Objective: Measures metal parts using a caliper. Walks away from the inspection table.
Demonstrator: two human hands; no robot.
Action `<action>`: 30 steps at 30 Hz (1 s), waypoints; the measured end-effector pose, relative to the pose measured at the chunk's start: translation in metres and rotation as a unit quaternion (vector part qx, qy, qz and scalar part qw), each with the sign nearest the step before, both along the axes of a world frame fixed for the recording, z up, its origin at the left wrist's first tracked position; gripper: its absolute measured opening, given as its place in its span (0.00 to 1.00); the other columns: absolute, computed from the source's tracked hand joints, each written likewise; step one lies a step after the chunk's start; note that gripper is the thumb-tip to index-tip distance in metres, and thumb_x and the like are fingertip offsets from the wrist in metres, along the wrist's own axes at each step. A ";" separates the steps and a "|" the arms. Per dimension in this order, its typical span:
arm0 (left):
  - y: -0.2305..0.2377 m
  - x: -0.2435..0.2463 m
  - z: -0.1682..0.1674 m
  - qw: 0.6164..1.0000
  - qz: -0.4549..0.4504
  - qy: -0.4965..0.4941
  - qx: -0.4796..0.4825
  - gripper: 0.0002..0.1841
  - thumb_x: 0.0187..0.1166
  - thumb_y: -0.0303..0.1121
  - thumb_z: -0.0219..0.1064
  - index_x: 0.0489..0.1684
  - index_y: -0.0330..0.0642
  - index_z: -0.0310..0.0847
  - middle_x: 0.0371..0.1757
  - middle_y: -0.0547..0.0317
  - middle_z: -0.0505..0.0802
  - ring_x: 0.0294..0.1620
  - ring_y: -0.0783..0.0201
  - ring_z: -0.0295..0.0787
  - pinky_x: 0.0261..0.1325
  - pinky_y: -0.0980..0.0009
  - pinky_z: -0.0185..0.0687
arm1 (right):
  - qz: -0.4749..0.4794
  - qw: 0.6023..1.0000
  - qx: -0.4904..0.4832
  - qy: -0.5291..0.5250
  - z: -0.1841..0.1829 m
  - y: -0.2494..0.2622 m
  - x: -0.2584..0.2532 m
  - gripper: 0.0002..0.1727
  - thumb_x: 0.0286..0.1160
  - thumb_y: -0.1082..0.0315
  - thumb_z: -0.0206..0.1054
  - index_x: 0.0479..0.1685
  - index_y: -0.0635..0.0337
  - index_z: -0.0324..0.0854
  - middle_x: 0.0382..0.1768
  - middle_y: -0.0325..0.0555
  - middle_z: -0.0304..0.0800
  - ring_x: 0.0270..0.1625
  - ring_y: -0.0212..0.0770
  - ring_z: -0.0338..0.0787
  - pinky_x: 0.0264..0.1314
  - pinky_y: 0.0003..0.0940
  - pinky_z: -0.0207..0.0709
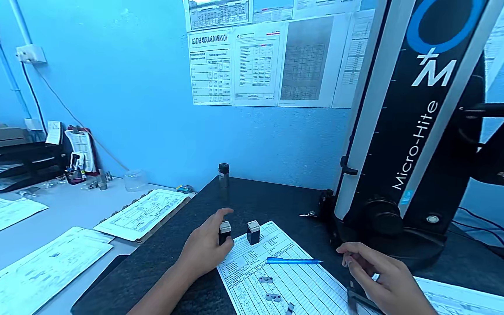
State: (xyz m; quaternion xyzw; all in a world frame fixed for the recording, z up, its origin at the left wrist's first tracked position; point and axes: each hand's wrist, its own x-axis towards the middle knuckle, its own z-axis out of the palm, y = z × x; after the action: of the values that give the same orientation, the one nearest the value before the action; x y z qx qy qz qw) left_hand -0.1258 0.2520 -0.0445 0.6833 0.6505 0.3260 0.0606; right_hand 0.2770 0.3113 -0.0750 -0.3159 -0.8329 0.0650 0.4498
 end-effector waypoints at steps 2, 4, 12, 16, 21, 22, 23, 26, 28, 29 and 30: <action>0.012 0.011 -0.002 1.000 -0.002 -0.004 -0.028 0.39 0.73 0.45 0.67 0.89 0.56 0.60 0.59 0.57 0.90 0.50 0.58 0.90 0.58 0.54 0.85 | -0.012 1.000 0.000 0.007 0.001 0.000 0.006 0.16 0.84 0.56 0.55 0.56 0.45 0.89 0.33 0.32 0.92 0.27 0.24 0.85 0.26 0.24 0.80; 0.018 0.020 -0.006 0.999 -0.010 -0.001 -0.036 0.40 0.73 0.45 0.68 0.91 0.56 0.57 0.58 0.58 0.91 0.49 0.59 0.90 0.58 0.55 0.86 | -0.016 1.000 0.000 0.014 0.002 0.001 0.011 0.16 0.84 0.56 0.55 0.56 0.44 0.89 0.33 0.31 0.92 0.26 0.24 0.85 0.25 0.23 0.80; 0.034 0.027 -0.007 0.998 -0.018 -0.011 -0.054 0.47 0.69 0.51 0.72 0.93 0.61 0.52 0.59 0.62 0.90 0.47 0.61 0.90 0.55 0.54 0.87 | 0.001 1.000 0.027 -0.016 0.008 -0.002 0.010 0.14 0.84 0.61 0.59 0.57 0.47 0.89 0.35 0.38 0.92 0.29 0.29 0.87 0.29 0.27 0.83; 0.038 0.035 -0.005 0.996 -0.004 0.034 -0.085 0.50 0.67 0.68 0.69 0.94 0.64 0.52 0.62 0.62 0.90 0.57 0.56 0.89 0.58 0.47 0.85 | -0.003 0.999 0.024 -0.025 0.007 -0.001 0.010 0.14 0.84 0.61 0.59 0.57 0.47 0.88 0.35 0.38 0.92 0.28 0.28 0.87 0.28 0.27 0.83; 0.047 0.043 -0.004 0.990 0.002 0.117 -0.080 0.40 0.78 0.69 0.58 0.90 0.64 0.62 0.66 0.52 0.90 0.60 0.48 0.90 0.60 0.44 0.84 | 0.011 1.000 0.002 -0.028 0.007 -0.002 -0.003 0.20 0.83 0.59 0.61 0.73 0.46 0.80 0.34 0.36 0.92 0.26 0.30 0.87 0.26 0.30 0.84; 0.049 0.042 -0.006 0.990 0.002 0.127 -0.067 0.35 0.81 0.65 0.57 0.85 0.59 0.70 0.65 0.50 0.91 0.60 0.46 0.91 0.60 0.42 0.84 | 0.013 1.000 0.000 -0.025 0.007 -0.002 -0.006 0.22 0.83 0.58 0.62 0.74 0.47 0.79 0.34 0.35 0.93 0.27 0.30 0.88 0.27 0.31 0.85; 0.050 0.041 -0.008 0.990 0.002 0.129 -0.056 0.31 0.82 0.61 0.58 0.78 0.54 0.76 0.62 0.48 0.92 0.60 0.45 0.91 0.61 0.41 0.83 | 0.016 1.000 -0.008 -0.020 0.007 -0.003 -0.007 0.22 0.83 0.58 0.63 0.75 0.48 0.78 0.34 0.34 0.93 0.28 0.29 0.89 0.28 0.31 0.86; 0.044 0.037 -0.014 0.993 0.003 0.114 0.002 0.29 0.81 0.58 0.61 0.67 0.44 0.82 0.53 0.44 0.94 0.54 0.41 0.93 0.56 0.37 0.84 | 0.053 0.993 -0.096 0.031 0.009 -0.008 -0.004 0.18 0.84 0.59 0.66 0.69 0.52 0.82 0.41 0.34 0.97 0.36 0.30 0.95 0.34 0.29 0.90; 0.029 0.030 -0.015 0.990 0.006 0.091 0.103 0.29 0.79 0.58 0.64 0.61 0.41 0.85 0.44 0.44 0.95 0.45 0.42 0.94 0.47 0.38 0.87 | 0.088 0.971 -0.201 0.093 0.012 -0.008 -0.002 0.12 0.86 0.63 0.65 0.61 0.56 0.85 0.46 0.39 0.98 0.40 0.35 0.97 0.34 0.31 0.92; 0.015 0.025 -0.013 0.984 0.013 0.086 0.158 0.28 0.77 0.58 0.64 0.57 0.41 0.86 0.40 0.47 0.95 0.39 0.46 0.95 0.41 0.41 0.88 | 0.101 0.958 -0.239 0.119 0.012 -0.006 -0.001 0.11 0.88 0.65 0.63 0.58 0.59 0.86 0.47 0.43 0.98 0.43 0.38 0.98 0.36 0.34 0.93; -0.004 0.019 -0.008 0.976 0.022 0.083 0.199 0.28 0.75 0.58 0.64 0.55 0.41 0.87 0.37 0.50 0.95 0.35 0.49 0.94 0.37 0.44 0.88 | 0.110 0.948 -0.264 0.137 0.013 -0.004 -0.002 0.12 0.89 0.65 0.61 0.57 0.61 0.86 0.48 0.45 0.98 0.45 0.41 0.98 0.38 0.36 0.93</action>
State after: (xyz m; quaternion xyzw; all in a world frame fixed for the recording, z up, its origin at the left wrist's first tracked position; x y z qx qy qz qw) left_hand -0.1071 0.2475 -0.0521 0.6921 0.5900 0.3925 -0.1376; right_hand 0.2747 0.3073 -0.0625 -0.3177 -0.7461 0.3742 0.4498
